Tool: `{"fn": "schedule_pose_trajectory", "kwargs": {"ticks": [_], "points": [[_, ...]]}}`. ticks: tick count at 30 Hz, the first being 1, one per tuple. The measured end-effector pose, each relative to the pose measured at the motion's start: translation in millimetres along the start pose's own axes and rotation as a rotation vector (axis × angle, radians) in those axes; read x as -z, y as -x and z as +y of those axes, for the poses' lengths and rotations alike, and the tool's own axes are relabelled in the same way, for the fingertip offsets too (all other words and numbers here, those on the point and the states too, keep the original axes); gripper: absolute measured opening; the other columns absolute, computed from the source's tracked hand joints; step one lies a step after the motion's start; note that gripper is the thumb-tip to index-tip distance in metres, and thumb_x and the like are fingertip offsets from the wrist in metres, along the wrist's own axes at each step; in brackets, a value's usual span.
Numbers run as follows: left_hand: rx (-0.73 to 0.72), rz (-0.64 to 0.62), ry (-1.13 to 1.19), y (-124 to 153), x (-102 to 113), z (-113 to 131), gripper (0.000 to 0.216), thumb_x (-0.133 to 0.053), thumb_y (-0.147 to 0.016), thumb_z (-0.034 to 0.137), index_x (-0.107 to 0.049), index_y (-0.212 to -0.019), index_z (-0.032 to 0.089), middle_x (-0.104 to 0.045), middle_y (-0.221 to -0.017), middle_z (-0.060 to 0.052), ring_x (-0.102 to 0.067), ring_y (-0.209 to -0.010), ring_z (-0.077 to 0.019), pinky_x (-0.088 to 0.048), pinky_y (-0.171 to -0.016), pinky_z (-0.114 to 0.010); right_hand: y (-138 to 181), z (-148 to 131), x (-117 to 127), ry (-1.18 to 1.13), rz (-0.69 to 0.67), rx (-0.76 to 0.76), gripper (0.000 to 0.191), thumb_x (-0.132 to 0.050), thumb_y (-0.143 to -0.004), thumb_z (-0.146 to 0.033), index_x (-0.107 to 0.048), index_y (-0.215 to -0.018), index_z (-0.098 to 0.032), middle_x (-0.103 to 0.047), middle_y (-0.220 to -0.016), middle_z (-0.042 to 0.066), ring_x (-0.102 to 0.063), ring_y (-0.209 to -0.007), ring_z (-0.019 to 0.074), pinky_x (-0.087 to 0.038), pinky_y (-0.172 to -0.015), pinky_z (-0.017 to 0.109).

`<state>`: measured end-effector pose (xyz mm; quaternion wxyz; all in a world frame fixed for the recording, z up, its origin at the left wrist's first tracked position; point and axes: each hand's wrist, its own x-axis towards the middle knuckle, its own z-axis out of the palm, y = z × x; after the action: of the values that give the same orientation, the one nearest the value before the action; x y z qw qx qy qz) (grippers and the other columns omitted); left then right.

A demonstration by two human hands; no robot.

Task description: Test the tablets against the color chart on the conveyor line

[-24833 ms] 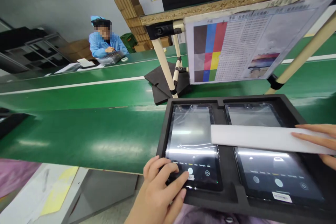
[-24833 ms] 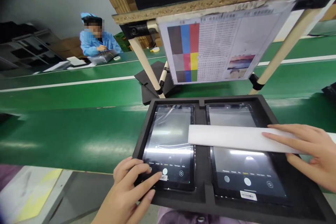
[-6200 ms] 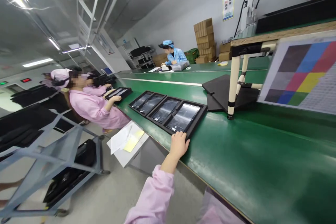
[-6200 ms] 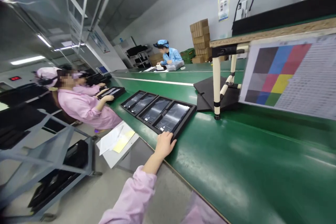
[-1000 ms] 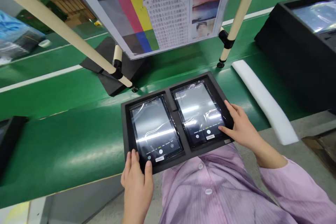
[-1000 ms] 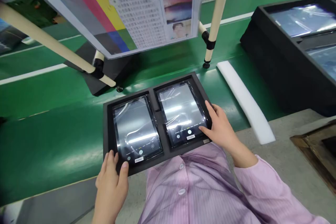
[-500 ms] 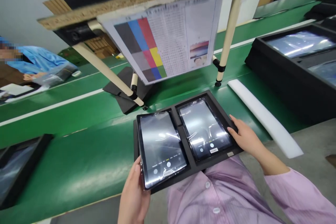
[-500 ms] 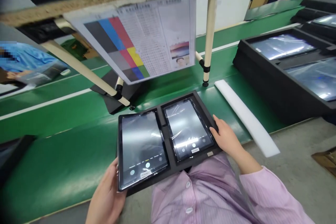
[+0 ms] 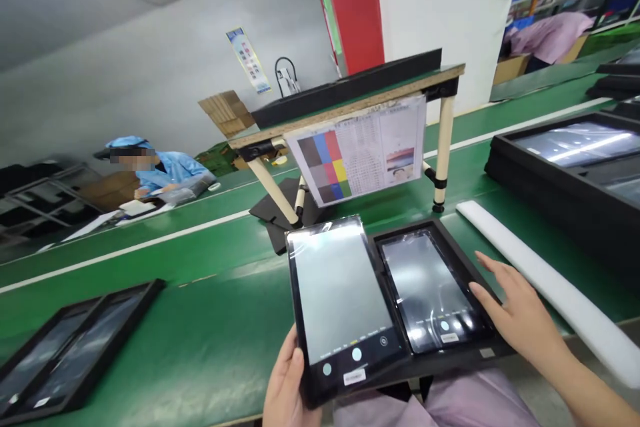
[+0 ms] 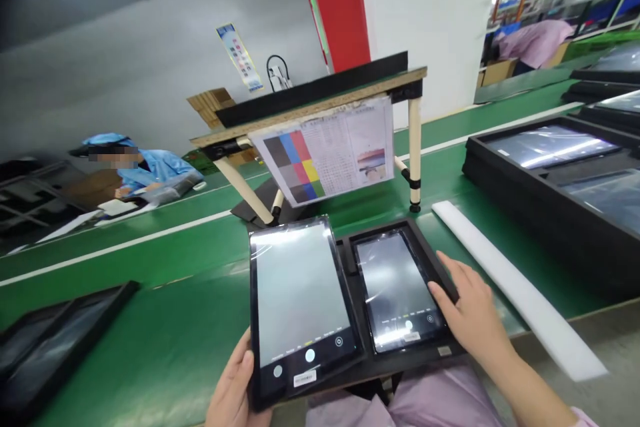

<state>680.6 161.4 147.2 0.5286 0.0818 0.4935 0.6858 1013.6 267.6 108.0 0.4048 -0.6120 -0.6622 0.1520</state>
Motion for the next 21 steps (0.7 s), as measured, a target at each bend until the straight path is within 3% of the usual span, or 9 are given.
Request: {"fn": "schedule_pose_trajectory", "kwargs": {"ticks": [3,5,7,9,12,15,18,21], "points": [[-0.026,-0.146,0.067,5,-13,-2,0.048,-0.092,-0.06,0.033,-0.077,-0.105,0.028,-0.077,-0.108,-0.006,-0.073,-0.097,-0.0277,-0.061,-0.083,-0.034,3,-55,7,-0.378,-0.235,0.225,0.057,-0.043,-0.098,-0.056,-0.045,-0.148,-0.029,-0.065,-0.129,0.009,-0.066,-0.112,0.0268,-0.055,-0.096,0.042],[-0.054,-0.262,0.103,6,-27,-4,0.041,-0.089,-0.066,0.031,-0.077,-0.105,0.031,-0.077,-0.106,-0.004,-0.075,-0.091,-0.0225,-0.061,-0.075,-0.026,5,-86,4,-0.592,-0.342,0.309,0.062,-0.044,-0.098,-0.057,-0.033,-0.155,-0.032,-0.056,-0.143,0.007,-0.06,-0.124,0.026,-0.051,-0.103,0.04],[-0.114,-0.368,0.141,7,-43,-2,0.037,-0.088,-0.069,0.031,-0.077,-0.104,0.033,-0.078,-0.105,-0.003,-0.075,-0.089,-0.0192,-0.06,-0.072,-0.022,5,-106,-5,-0.802,-0.334,0.267,0.063,-0.046,-0.098,-0.056,-0.031,-0.155,-0.033,-0.044,-0.154,0.005,-0.045,-0.138,0.0268,-0.042,-0.112,0.043],[-0.192,-0.422,0.155,6,-56,2,0.035,-0.088,-0.069,0.033,-0.077,-0.102,0.035,-0.078,-0.105,-0.002,-0.074,-0.091,-0.0182,-0.06,-0.076,-0.023,1,-114,-15,-1.046,-0.308,0.128,0.061,-0.047,-0.096,-0.059,-0.041,-0.151,-0.033,-0.041,-0.155,0.005,-0.04,-0.142,0.0273,-0.037,-0.115,0.045],[-0.3,-0.376,0.123,4,-67,5,0.036,-0.089,-0.066,0.037,-0.078,-0.1,0.034,-0.077,-0.107,-0.003,-0.074,-0.094,-0.0191,-0.06,-0.079,-0.025,-9,-117,-28,-1.318,-0.365,-0.155,0.064,-0.058,-0.086,-0.069,-0.057,-0.137,-0.031,-0.057,-0.142,0.008,-0.051,-0.133,0.0303,-0.043,-0.11,0.051],[-0.46,-0.263,0.053,0,-67,-2,0.038,-0.084,-0.071,0.045,-0.076,-0.106,0.031,-0.074,-0.117,-0.006,-0.07,-0.106,-0.0225,-0.058,-0.086,-0.029,-15,-119,-34,-1.411,-0.424,-0.351,0.065,-0.07,-0.074,-0.072,-0.067,-0.121,-0.028,-0.07,-0.121,0.01,-0.058,-0.125,0.0327,-0.043,-0.108,0.055],[-0.744,-0.247,-0.204,-2,-61,-17,0.057,-0.073,-0.08,0.053,-0.062,-0.131,0.028,-0.059,-0.14,-0.01,-0.056,-0.128,-0.0274,-0.049,-0.104,-0.039,-17,-125,-33,-1.456,-0.448,-0.385,0.057,-0.075,-0.069,-0.07,-0.073,-0.106,-0.025,-0.075,-0.108,0.01,-0.062,-0.118,0.0329,-0.043,-0.108,0.055],[-0.999,-0.161,-0.688,0,-59,-29,0.098,-0.077,-0.075,0.053,-0.028,-0.154,0.021,-0.041,-0.151,-0.019,-0.042,-0.139,-0.0352,-0.038,-0.113,-0.052,-20,-129,-30,-1.491,-0.47,-0.332,0.048,-0.076,-0.071,-0.065,-0.075,-0.098,-0.026,-0.076,-0.102,0.008,-0.065,-0.114,0.0315,-0.044,-0.108,0.054]]}}
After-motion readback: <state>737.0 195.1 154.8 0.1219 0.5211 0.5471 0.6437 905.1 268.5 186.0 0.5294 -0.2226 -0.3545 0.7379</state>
